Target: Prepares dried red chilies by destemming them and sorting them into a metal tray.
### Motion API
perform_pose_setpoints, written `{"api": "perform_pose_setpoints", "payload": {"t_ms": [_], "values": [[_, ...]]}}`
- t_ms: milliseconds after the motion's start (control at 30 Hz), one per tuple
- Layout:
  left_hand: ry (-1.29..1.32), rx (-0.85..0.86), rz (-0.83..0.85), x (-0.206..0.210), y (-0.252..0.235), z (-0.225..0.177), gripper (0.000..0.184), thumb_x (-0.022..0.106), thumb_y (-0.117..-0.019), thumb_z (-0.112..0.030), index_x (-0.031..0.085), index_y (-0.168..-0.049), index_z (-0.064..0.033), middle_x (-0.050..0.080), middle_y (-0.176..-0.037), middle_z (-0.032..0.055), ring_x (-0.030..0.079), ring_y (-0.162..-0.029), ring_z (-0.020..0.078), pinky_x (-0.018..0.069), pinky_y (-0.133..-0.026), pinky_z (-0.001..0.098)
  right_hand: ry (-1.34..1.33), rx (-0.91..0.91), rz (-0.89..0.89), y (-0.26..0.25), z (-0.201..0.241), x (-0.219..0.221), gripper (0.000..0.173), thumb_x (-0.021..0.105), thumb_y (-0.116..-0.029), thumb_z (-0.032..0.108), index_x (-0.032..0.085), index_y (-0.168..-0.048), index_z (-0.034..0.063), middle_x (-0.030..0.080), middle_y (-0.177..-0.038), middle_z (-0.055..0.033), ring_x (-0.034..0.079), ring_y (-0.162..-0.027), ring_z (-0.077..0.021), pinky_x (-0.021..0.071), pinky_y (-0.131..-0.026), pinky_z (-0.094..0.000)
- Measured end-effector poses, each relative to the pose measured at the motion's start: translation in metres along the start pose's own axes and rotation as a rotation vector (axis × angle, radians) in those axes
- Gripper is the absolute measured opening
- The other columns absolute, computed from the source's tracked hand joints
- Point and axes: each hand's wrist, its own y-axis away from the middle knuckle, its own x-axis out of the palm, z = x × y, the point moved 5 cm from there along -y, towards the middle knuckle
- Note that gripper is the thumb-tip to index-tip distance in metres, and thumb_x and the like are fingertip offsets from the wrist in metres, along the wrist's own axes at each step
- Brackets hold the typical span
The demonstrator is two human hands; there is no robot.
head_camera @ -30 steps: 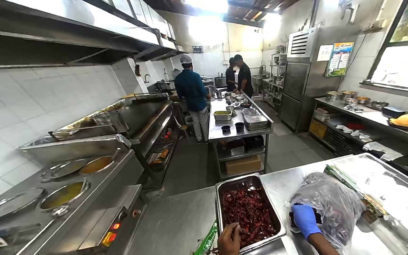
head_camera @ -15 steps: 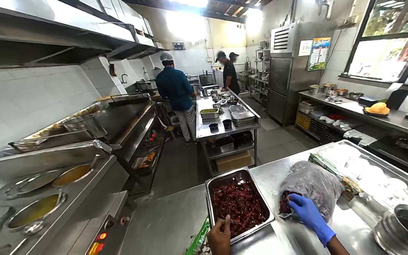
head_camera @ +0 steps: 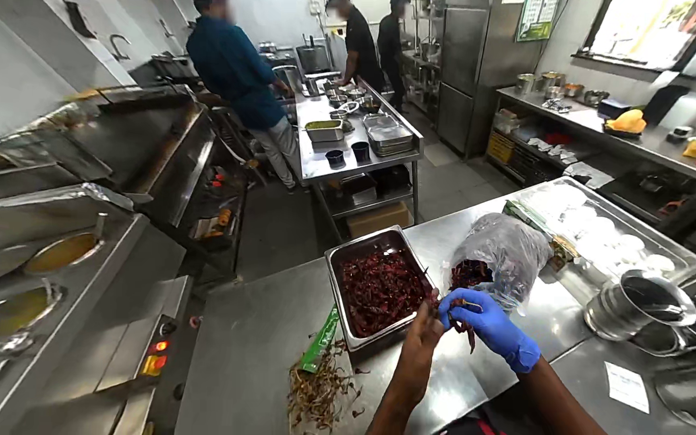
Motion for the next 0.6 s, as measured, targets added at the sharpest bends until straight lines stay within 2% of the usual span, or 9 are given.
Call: {"api": "perform_pose_setpoints", "payload": {"t_ms": [33,67,133,200,333,400,533,600], "values": [[0.060,-0.019,-0.033,-0.002,0.000,-0.005,0.067,0.056,-0.1033,-0.044,0.040,-0.155,-0.0048,0.056,-0.145,0.0154,0.060,-0.126,0.0259,0.0495,-0.108,0.0435,-0.022,0.021,0.021,0.001,-0.001,0.004,0.021,0.061,-0.0998,0.018,0.072,-0.110,0.0043,0.070,-0.093,-0.0121,0.066,-0.085,-0.0181,0.0562,-0.080,-0.0344],[0.088,-0.026,-0.093,-0.005,0.000,-0.009,0.050,0.052,-0.1068,-0.034,0.052,-0.147,-0.0046,0.061,-0.138,0.0169,0.063,-0.120,0.0272,0.0507,-0.106,0.0437,-0.053,0.032,0.028,0.002,-0.003,0.008,0.021,0.059,-0.0999,0.017,0.072,-0.109,0.0037,0.069,-0.090,-0.0122,0.065,-0.082,-0.0175,0.0558,-0.078,-0.0338],[0.090,-0.026,-0.218,-0.012,0.000,-0.014,0.029,0.051,-0.1069,-0.015,0.064,-0.129,-0.0013,0.067,-0.126,0.0191,0.066,-0.113,0.0295,0.0526,-0.102,0.0452,-0.120,0.032,0.017,0.002,-0.006,0.014,0.022,0.054,-0.1013,0.016,0.071,-0.107,0.0020,0.067,-0.084,-0.0117,0.063,-0.075,-0.0158,0.0550,-0.074,-0.0316],[0.117,-0.006,-0.296,-0.017,0.002,-0.015,0.020,0.057,-0.1026,-0.006,0.065,-0.119,0.0026,0.068,-0.115,0.0210,0.067,-0.104,0.0295,0.0554,-0.097,0.0454,-0.158,0.041,-0.038,0.002,-0.013,0.017,0.025,0.053,-0.1032,0.015,0.071,-0.110,0.0003,0.067,-0.084,-0.0129,0.063,-0.074,-0.0167,0.0554,-0.074,-0.0325],[0.229,0.000,-0.475,-0.025,0.010,-0.011,0.020,0.061,-0.0956,0.005,0.063,-0.115,0.0069,0.070,-0.097,0.0231,0.071,-0.084,0.0266,0.0608,-0.082,0.0411,-0.228,0.056,-0.181,0.003,-0.029,0.018,0.034,0.055,-0.1020,0.011,0.066,-0.134,0.0057,0.069,-0.089,-0.0150,0.063,-0.073,-0.0171,0.0558,-0.071,-0.0313],[0.259,0.004,-0.536,-0.030,0.011,-0.011,0.019,0.061,-0.0945,0.009,0.062,-0.113,0.0081,0.070,-0.094,0.0249,0.072,-0.080,0.0279,0.0619,-0.078,0.0407,-0.249,0.072,-0.204,0.003,-0.033,0.018,0.039,0.056,-0.1018,0.012,0.062,-0.140,0.0081,0.069,-0.090,-0.0149,0.063,-0.072,-0.0162,0.0556,-0.070,-0.0303],[0.295,0.006,-0.604,-0.036,0.013,-0.010,0.013,0.058,-0.0930,0.012,0.060,-0.105,0.0088,0.071,-0.099,0.0276,0.072,-0.080,0.0300,0.0620,-0.076,0.0403,-0.231,0.124,-0.201,0.008,-0.038,0.019,0.034,0.058,-0.1016,0.012,0.067,-0.134,0.0067,0.070,-0.092,-0.0156,0.064,-0.075,-0.0174,0.0557,-0.071,-0.0304],[0.302,-0.002,-0.651,-0.038,0.015,-0.009,0.012,0.055,-0.0933,0.013,0.057,-0.105,0.0094,0.071,-0.099,0.0279,0.073,-0.077,0.0299,0.0622,-0.072,0.0391,-0.209,0.160,-0.179,0.011,-0.040,0.020,0.033,0.062,-0.0998,0.013,0.068,-0.132,0.0070,0.071,-0.093,-0.0161,0.065,-0.077,-0.0186,0.0566,-0.074,-0.0318]]}}
